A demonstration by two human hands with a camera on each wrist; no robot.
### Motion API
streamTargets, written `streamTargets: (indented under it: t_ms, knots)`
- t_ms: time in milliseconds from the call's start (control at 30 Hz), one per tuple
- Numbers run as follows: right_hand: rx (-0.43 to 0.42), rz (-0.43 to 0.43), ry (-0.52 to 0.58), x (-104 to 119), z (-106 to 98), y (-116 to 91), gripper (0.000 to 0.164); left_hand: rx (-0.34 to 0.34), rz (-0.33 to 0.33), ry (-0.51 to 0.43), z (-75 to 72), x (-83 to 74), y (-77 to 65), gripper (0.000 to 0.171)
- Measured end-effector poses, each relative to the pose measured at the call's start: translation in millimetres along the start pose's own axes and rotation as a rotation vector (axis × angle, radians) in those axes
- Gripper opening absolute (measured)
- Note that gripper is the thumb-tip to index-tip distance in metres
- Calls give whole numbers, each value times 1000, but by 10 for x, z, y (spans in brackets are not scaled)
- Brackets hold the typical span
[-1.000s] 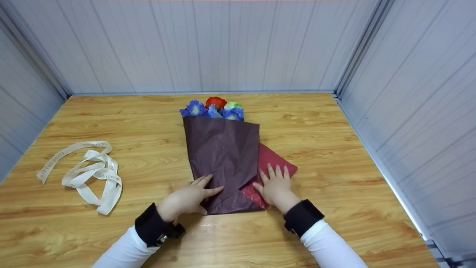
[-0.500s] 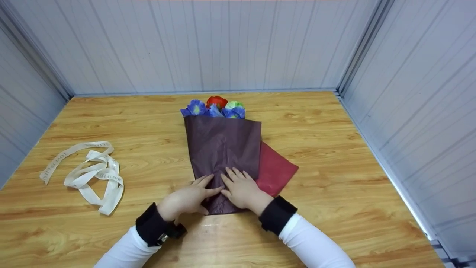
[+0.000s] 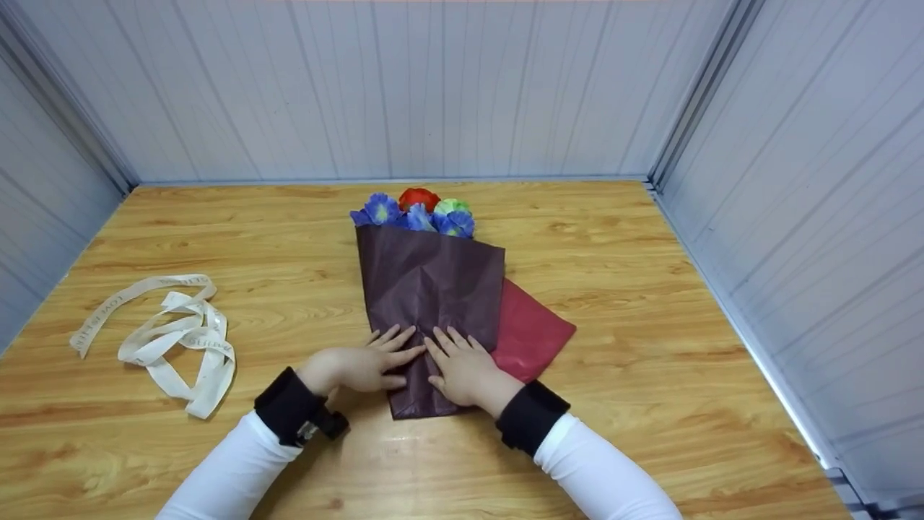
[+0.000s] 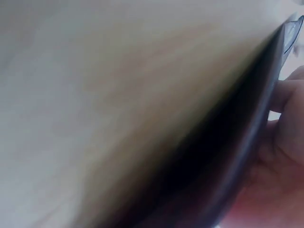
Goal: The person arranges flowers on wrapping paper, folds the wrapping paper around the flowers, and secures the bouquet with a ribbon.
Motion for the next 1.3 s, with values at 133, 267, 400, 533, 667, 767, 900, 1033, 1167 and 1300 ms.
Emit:
streamTargets:
  t_ms: [133, 267, 400, 533, 667, 767, 900, 1033, 1167, 1300]
  knots:
    - [0, -6, 17, -1, -1, -5, 61, -18, -15, -41, -12, 30, 45, 48]
    - [-6, -17, 44, -1, -14, -7, 60, -114, -45, -72, -70, 42, 129, 49]
    - [-6, -28, 41, -9, -24, -7, 59, -121, -73, -38, -141, 74, 281, 53]
    - [-3, -40, 14, -11, -30, -4, 59, -81, -108, -9, -216, 147, 452, 52]
    - [-1, -41, 19, -2, -40, -15, 59, -97, -190, -20, -324, 293, 572, 52]
    - [10, -45, 36, 7, -30, -32, 59, -106, -248, -42, -374, 412, 616, 54]
    - [16, -56, 37, 17, -11, -46, 59, -98, -281, -94, -386, 543, 637, 56]
    - [6, -60, 35, 24, -21, -50, 59, -143, -313, -146, -426, 659, 634, 57]
    - [7, -54, 38, 26, -36, -48, 59, -197, -381, -177, -494, 779, 647, 60]
    - [2, -62, 22, 29, -44, -59, 59, -201, -442, -210, -520, 947, 756, 66]
Point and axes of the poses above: each hand's wrist, its own y-axis towards the middle knuckle, its own z-axis out of the palm, x = y × z, the point moved 4 cm from there along y, towards the middle knuckle, and after that the axes turned 1 degree about -y, right-handed, at the moved point
